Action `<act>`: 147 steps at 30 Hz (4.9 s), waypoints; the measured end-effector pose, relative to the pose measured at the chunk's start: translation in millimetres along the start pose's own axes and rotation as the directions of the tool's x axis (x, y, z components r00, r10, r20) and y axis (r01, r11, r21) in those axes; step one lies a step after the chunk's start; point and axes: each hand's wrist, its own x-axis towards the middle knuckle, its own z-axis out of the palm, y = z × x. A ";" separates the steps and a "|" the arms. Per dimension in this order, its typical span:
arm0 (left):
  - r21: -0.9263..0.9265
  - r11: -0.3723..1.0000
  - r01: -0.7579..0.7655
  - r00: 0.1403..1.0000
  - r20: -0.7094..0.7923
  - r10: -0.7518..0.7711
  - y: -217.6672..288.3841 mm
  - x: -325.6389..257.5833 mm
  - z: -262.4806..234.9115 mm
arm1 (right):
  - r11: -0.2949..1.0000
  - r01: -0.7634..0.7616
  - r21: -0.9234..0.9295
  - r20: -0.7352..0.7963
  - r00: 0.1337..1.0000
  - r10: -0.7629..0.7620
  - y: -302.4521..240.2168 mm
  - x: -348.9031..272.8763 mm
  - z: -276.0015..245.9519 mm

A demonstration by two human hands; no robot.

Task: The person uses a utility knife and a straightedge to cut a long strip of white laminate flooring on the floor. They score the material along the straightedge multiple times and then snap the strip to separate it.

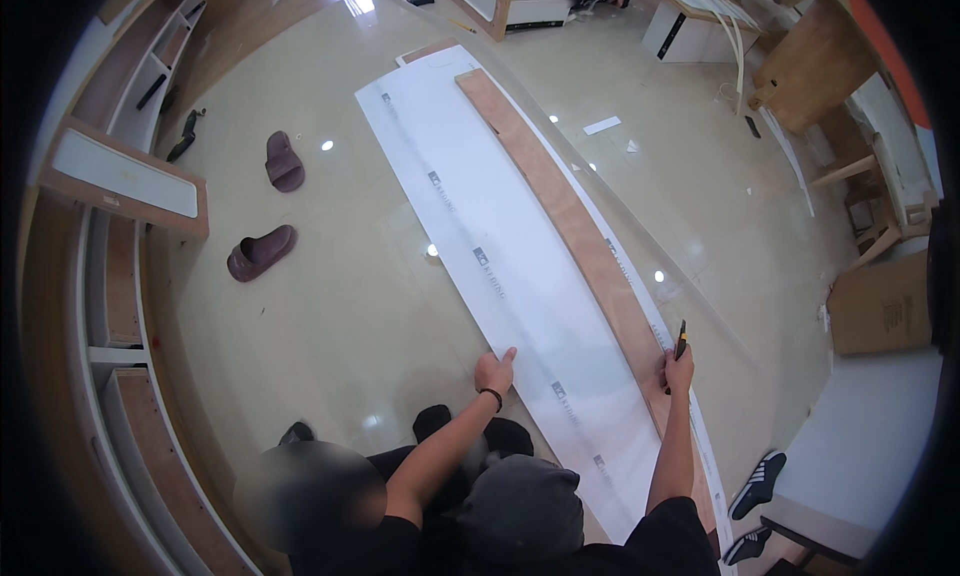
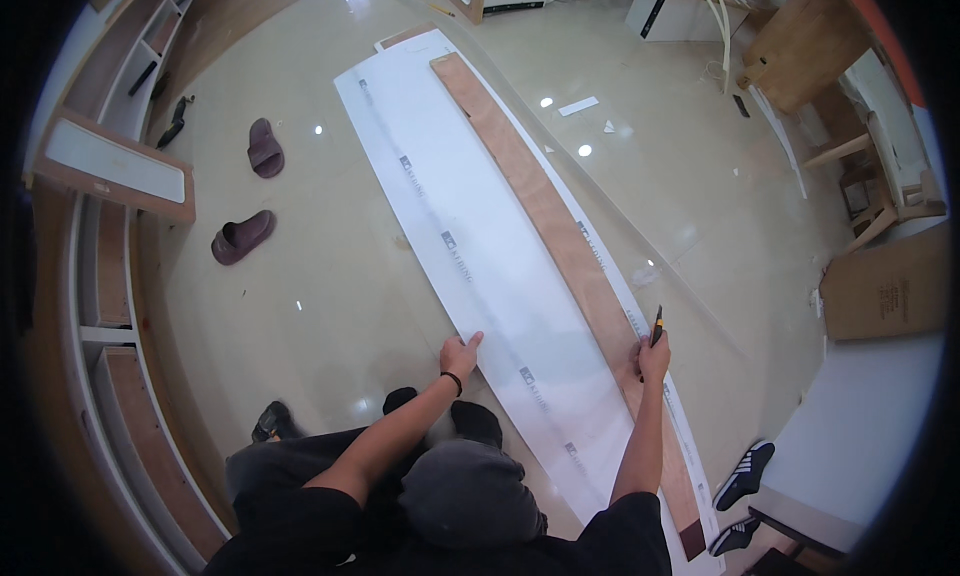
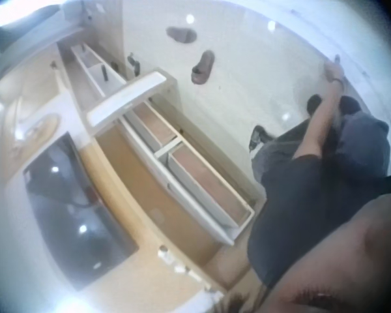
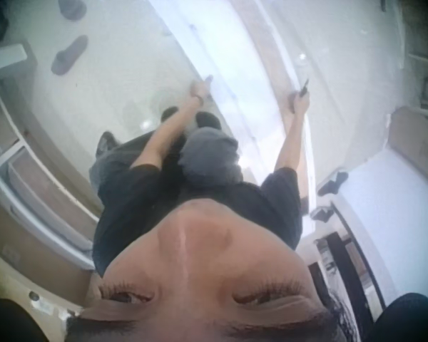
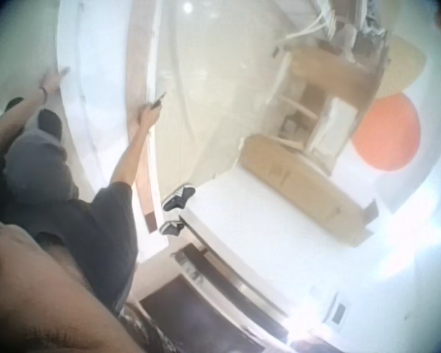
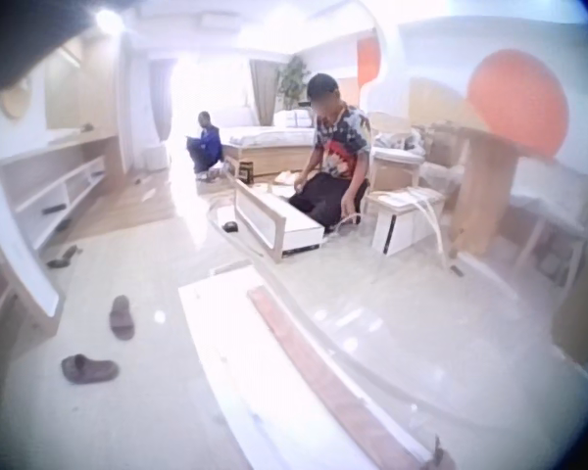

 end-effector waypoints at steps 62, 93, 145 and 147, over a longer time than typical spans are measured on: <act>0.514 0.840 -0.174 0.696 -0.539 0.475 125.4 361.1 -296.7 | 0.882 0.231 -0.411 0.343 0.935 -0.085 -429.3 70.7 188.3; 0.883 0.241 -0.404 0.710 0.136 0.691 602.2 590.3 -468.5 | 0.946 0.083 -0.313 0.287 0.958 0.011 -301.1 28.1 112.7; 0.592 0.733 -0.336 0.460 -0.575 0.676 504.7 617.3 -278.2 | 0.938 0.081 -0.337 0.220 0.976 -0.006 -293.8 42.1 121.7; 0.477 0.763 -0.437 0.398 -0.658 0.639 498.7 611.0 -277.2 | 0.942 0.050 -0.331 0.226 0.974 0.028 -294.8 41.1 123.0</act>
